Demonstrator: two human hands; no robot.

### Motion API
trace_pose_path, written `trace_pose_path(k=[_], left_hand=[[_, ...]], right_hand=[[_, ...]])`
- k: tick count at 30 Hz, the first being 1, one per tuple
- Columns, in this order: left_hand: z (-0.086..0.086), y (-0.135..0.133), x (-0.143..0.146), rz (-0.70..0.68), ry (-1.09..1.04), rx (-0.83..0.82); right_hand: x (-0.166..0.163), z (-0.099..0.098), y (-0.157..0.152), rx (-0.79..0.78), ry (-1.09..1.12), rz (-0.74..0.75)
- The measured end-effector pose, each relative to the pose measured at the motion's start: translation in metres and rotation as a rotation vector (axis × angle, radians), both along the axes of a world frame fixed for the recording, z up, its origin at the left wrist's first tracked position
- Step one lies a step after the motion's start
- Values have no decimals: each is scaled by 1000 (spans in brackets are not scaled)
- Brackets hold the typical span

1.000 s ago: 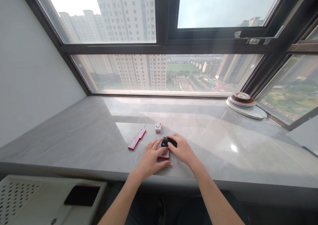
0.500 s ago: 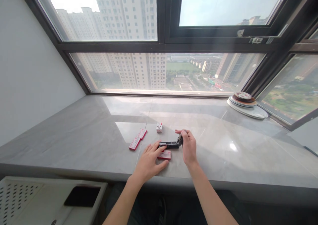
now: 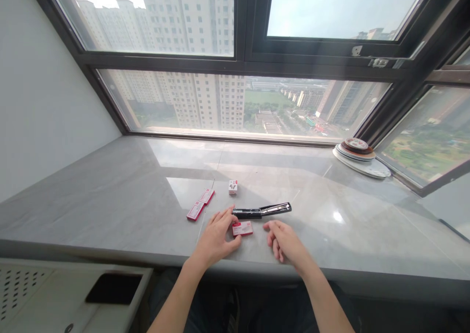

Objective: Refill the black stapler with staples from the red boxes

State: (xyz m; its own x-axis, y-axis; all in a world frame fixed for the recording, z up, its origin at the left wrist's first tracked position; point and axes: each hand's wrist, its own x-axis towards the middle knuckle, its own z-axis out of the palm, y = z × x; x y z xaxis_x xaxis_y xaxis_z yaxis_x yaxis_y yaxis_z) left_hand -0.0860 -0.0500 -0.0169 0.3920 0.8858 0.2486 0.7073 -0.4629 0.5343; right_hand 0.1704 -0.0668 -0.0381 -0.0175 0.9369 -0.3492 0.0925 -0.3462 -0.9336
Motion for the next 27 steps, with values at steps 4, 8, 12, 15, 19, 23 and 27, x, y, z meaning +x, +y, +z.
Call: trace_pose_path(k=[4,8,12,15,19,23,27], left_hand=[[-2,2,-2,-11,-21,-7],[-4,3,-6,-34,-55,-42],[-4,2,-6,-23,-69,-51],[-4,1,-4,-11,-56,-38],[-4,1,-3,-4,-25,-17],[-4,0,-2,4,-3,0],[-3,0,-2,-4,11,10]], right_hand=[[-42,2,1,93,-68,170],[-42,-2,12,152,-185,132],[-14,-3,13,123,-281,102],[-2,7,9,168,-406,57],[-11,28,11,380,-520,0],[-36,35,26,381,-396,108],[-56,27,37,244,-158,179]])
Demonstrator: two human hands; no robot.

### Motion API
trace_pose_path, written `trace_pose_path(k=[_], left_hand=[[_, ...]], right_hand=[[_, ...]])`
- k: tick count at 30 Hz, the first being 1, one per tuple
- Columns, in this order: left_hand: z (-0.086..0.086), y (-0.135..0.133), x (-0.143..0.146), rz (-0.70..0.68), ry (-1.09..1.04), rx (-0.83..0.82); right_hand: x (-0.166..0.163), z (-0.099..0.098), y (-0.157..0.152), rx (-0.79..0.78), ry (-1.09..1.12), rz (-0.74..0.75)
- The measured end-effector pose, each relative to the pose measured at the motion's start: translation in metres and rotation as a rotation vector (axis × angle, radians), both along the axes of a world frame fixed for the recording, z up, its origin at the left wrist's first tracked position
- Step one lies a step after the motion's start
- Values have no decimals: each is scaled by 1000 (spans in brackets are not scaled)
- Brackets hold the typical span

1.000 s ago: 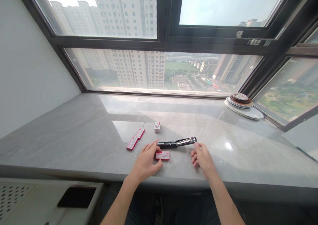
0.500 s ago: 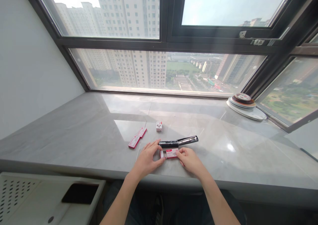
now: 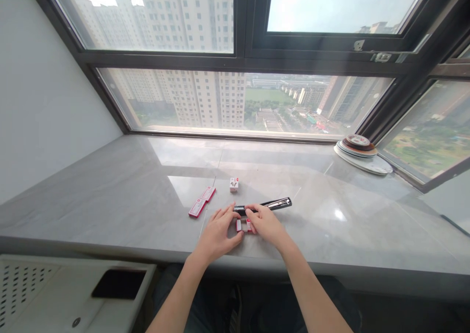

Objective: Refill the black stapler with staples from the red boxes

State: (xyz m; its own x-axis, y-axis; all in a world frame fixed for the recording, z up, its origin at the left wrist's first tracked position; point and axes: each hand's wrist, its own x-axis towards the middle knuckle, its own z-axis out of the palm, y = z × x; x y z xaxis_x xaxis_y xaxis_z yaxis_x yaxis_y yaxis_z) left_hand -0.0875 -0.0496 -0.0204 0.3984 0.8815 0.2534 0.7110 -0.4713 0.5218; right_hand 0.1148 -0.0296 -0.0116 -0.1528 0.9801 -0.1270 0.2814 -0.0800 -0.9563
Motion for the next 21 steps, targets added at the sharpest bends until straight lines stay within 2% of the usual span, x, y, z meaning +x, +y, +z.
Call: trace_pose_path(k=[4,9,14,16,18,21], left_hand=[[0,0,0,-6,7,1],[1,1,0,-15,-7,-6],[2,2,-1,-16,-22,-5],[1,2,-2,-16,-24,-5],[-1,3,-2,-21,-27,-10],[-1,4,-2,-35,-42,-23]], right_hand=[[-14,-9,3,-22,122,-58],[-29,-6,9,62,90,-108],[-29,23,7,324,-165,-73],[-24,32,0,375,-266,-15],[-19,34,-9,378,-351,75],[-13,25,-22,357,-466,148]])
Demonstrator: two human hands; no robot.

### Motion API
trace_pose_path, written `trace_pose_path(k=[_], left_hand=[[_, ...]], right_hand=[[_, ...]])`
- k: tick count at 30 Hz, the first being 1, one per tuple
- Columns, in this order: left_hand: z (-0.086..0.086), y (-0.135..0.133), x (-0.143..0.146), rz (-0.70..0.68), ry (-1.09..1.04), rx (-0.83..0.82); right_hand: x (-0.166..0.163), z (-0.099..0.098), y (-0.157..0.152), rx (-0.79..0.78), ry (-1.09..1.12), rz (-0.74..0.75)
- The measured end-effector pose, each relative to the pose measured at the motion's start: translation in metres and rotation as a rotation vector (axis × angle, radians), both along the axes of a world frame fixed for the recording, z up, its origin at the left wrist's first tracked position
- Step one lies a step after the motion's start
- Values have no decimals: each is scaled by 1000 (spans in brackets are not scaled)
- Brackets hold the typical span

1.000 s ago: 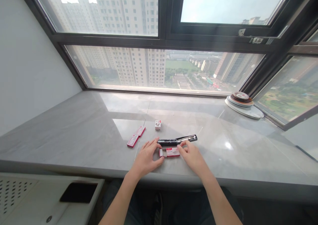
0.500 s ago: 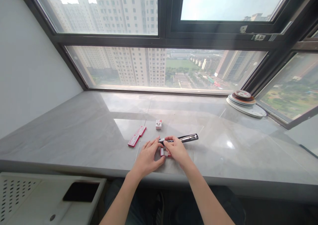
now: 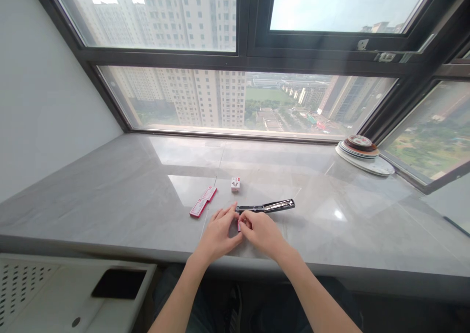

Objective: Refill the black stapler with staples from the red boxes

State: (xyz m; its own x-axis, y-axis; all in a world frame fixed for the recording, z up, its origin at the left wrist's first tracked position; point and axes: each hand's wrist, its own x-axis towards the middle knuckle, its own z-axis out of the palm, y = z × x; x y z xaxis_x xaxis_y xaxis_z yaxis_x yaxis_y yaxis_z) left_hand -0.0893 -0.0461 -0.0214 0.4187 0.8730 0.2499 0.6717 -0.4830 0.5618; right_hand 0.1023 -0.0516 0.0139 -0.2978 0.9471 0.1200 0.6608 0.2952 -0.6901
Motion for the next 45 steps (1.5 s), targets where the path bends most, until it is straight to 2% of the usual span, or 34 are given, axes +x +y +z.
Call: trace_pose_path(k=[3,6,11,14,22,26,29,32,34,37,40,45], left_hand=[[2,-1,0,1,-19,-9],[4,-2,-1,5,-32,-13],[2,-4,-3,87,-95,-41],[0,-4,-2,98,-71,-18],[-6,-1,0,47,-11,16],[2,-7,-1,63,-9,13],[8,-13,-1,71,20,20],[7,-15,1,52,99,43],[3,-13,2,36,146,56],[-2,-9,4,22,180,56],[-4,-7,5,30,179,46],[-5,-6,4,55,134,53]], right_hand=[[6,-10,-9,-9,-75,-9],[18,-13,-15,-16,-53,-39],[55,-21,-20,-55,-44,-294],[68,-30,-22,-87,-86,-333],[38,-36,-22,-42,-28,-269],[50,-43,-18,-108,84,-320],[80,-49,-14,-237,230,-443],[108,-47,-10,-363,434,-520],[120,-40,-4,-387,562,-488],[123,-28,10,-349,654,-347],[113,-19,29,-294,644,-208],[82,-7,55,-129,518,-113]])
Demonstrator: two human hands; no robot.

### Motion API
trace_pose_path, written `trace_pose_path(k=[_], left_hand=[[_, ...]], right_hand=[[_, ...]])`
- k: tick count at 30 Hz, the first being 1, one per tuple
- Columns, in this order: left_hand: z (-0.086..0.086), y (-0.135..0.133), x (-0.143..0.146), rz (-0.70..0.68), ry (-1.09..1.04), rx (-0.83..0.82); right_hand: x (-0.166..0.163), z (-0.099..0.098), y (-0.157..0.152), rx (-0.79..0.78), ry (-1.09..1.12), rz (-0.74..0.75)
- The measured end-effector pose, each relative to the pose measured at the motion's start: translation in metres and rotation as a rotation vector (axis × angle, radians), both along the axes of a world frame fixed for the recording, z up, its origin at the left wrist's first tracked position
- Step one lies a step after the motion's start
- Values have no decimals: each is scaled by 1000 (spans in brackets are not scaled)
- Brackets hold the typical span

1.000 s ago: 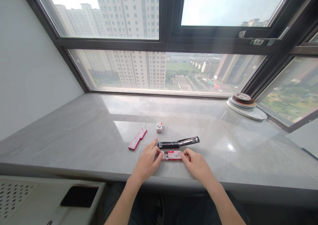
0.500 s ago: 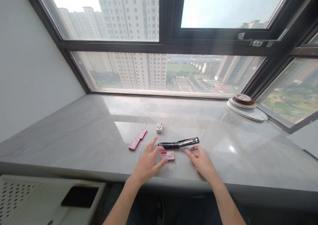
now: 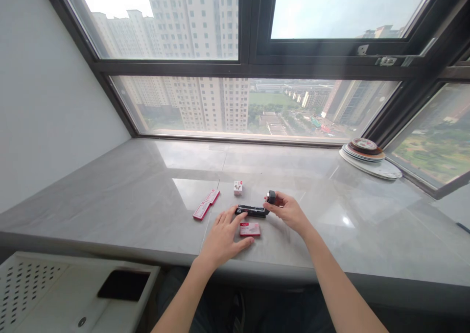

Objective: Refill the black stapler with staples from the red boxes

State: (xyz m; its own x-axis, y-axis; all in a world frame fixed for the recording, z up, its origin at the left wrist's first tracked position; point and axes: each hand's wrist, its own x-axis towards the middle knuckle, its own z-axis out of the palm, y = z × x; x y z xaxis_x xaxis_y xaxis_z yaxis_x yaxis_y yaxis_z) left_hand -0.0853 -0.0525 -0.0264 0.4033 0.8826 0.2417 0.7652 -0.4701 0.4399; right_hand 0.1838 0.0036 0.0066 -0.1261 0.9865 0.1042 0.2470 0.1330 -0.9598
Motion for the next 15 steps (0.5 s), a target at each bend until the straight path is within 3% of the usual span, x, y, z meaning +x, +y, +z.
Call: trace_pose_path(k=[9,15], left_hand=[[-2,2,-1,10,-34,21],[-2,1,-2,-50,-14,39]], right_hand=[[-54,9,12,141,-543,43],[-47,7,5,150,-557,104]])
